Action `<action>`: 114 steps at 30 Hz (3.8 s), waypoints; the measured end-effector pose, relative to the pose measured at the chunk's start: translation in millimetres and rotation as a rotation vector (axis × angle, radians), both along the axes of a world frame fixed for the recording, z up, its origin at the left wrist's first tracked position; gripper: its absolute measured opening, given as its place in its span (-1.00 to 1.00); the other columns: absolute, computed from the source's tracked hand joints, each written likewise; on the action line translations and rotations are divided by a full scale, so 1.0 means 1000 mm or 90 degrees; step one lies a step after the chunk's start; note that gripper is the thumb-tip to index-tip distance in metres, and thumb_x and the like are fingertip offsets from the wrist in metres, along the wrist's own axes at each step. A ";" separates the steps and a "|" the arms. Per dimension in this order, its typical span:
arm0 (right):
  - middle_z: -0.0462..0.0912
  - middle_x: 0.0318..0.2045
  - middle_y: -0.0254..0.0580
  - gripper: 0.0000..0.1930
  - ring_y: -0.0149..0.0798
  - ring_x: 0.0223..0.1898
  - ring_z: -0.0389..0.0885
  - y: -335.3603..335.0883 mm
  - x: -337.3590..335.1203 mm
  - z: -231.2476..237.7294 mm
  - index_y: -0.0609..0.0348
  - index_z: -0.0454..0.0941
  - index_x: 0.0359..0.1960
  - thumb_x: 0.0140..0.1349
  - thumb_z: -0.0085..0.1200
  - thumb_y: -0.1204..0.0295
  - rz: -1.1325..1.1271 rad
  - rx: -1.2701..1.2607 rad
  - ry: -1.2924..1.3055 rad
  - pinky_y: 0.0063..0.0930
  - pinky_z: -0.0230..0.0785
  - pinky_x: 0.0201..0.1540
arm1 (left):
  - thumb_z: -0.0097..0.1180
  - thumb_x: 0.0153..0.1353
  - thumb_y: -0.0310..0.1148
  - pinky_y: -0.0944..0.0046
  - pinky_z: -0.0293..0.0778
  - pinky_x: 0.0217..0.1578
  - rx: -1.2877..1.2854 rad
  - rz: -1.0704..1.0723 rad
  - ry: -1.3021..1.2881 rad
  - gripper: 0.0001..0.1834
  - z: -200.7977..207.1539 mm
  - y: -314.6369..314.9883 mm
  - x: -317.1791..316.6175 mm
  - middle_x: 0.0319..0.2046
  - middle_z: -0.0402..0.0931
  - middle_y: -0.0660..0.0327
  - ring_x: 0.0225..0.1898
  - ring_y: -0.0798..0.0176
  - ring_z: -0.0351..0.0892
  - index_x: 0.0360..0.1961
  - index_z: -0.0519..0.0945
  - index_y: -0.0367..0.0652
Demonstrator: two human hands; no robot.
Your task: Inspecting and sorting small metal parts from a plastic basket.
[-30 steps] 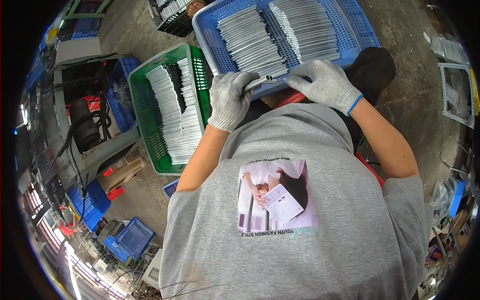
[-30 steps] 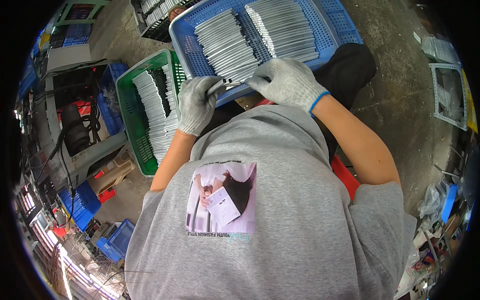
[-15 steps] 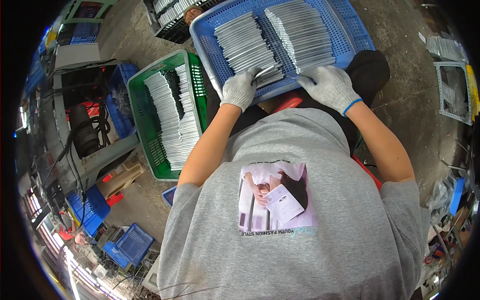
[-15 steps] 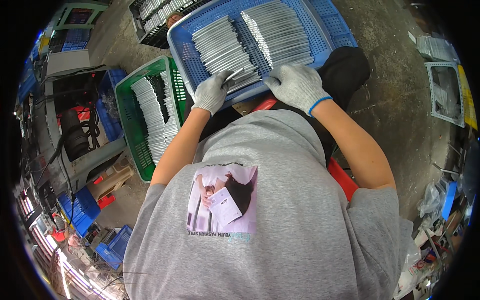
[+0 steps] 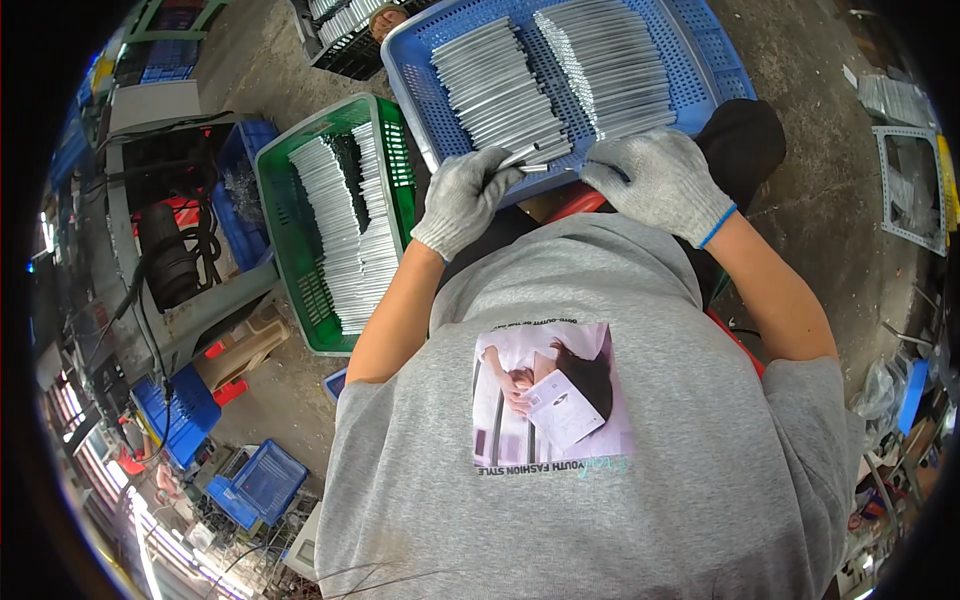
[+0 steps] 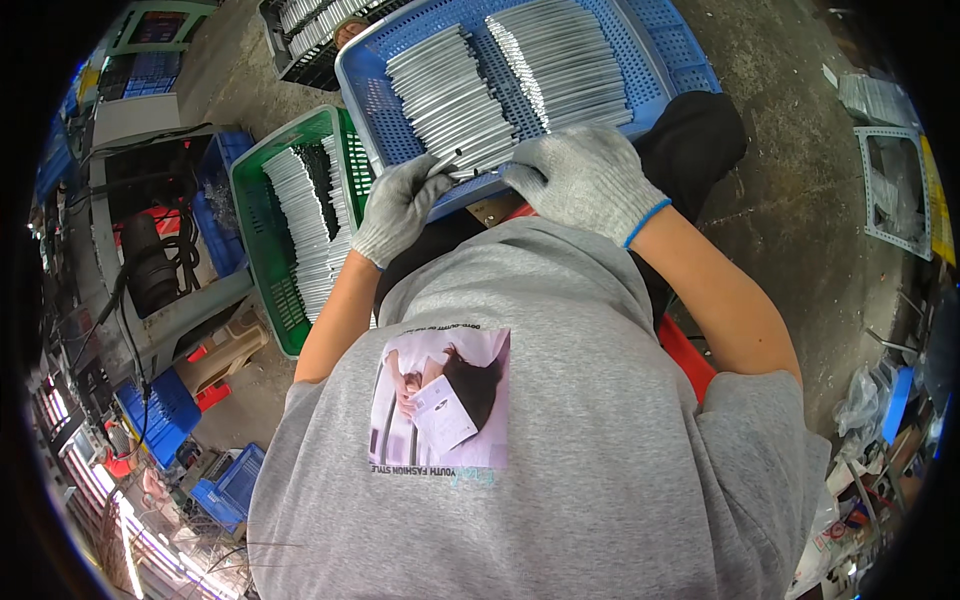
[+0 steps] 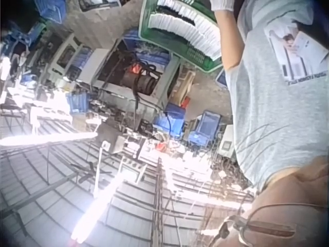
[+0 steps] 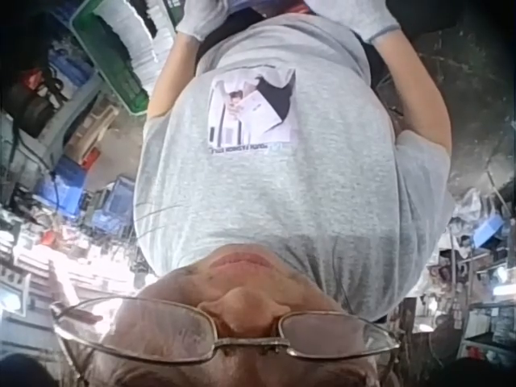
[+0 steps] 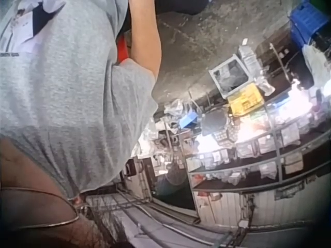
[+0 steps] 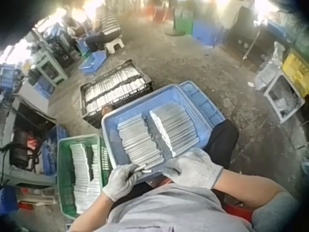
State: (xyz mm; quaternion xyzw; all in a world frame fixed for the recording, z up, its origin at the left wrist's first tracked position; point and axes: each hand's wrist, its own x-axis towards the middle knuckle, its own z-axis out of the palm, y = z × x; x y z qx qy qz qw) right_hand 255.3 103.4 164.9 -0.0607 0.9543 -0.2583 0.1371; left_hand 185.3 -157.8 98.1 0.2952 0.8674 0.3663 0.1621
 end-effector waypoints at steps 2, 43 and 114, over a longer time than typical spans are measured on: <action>0.75 -0.46 -0.13 -0.73 -0.04 -0.37 0.76 -0.002 0.000 0.002 0.00 0.80 -0.24 0.37 0.18 0.13 0.022 0.006 0.005 -0.10 0.59 -0.23 | 0.27 0.38 -0.20 -0.07 0.53 -0.25 -0.024 -0.014 0.024 -0.73 0.003 -0.001 0.001 -0.40 0.66 -0.04 -0.31 -0.17 0.68 -0.12 0.69 -0.20; 0.80 -0.34 -0.14 -0.70 -0.02 -0.26 0.78 -0.004 -0.013 0.004 0.00 0.83 -0.22 0.36 0.20 0.09 -0.005 -0.005 -0.063 -0.11 0.61 -0.14 | 0.29 0.22 -0.46 0.08 0.49 -0.09 -0.031 -0.006 0.240 -0.79 0.028 0.002 0.018 -0.30 0.76 0.21 -0.22 0.08 0.72 -0.12 0.79 -0.02; 0.76 -0.48 -0.10 -0.65 -0.04 -0.32 0.78 -0.008 -0.002 0.007 0.03 0.83 -0.30 0.40 0.14 0.08 -0.032 -0.029 -0.024 -0.05 0.61 -0.10 | 0.40 0.19 -0.35 0.13 0.48 -0.14 -0.019 0.041 0.220 -0.84 0.031 0.011 0.022 -0.31 0.78 0.22 -0.28 0.12 0.70 -0.20 0.83 -0.06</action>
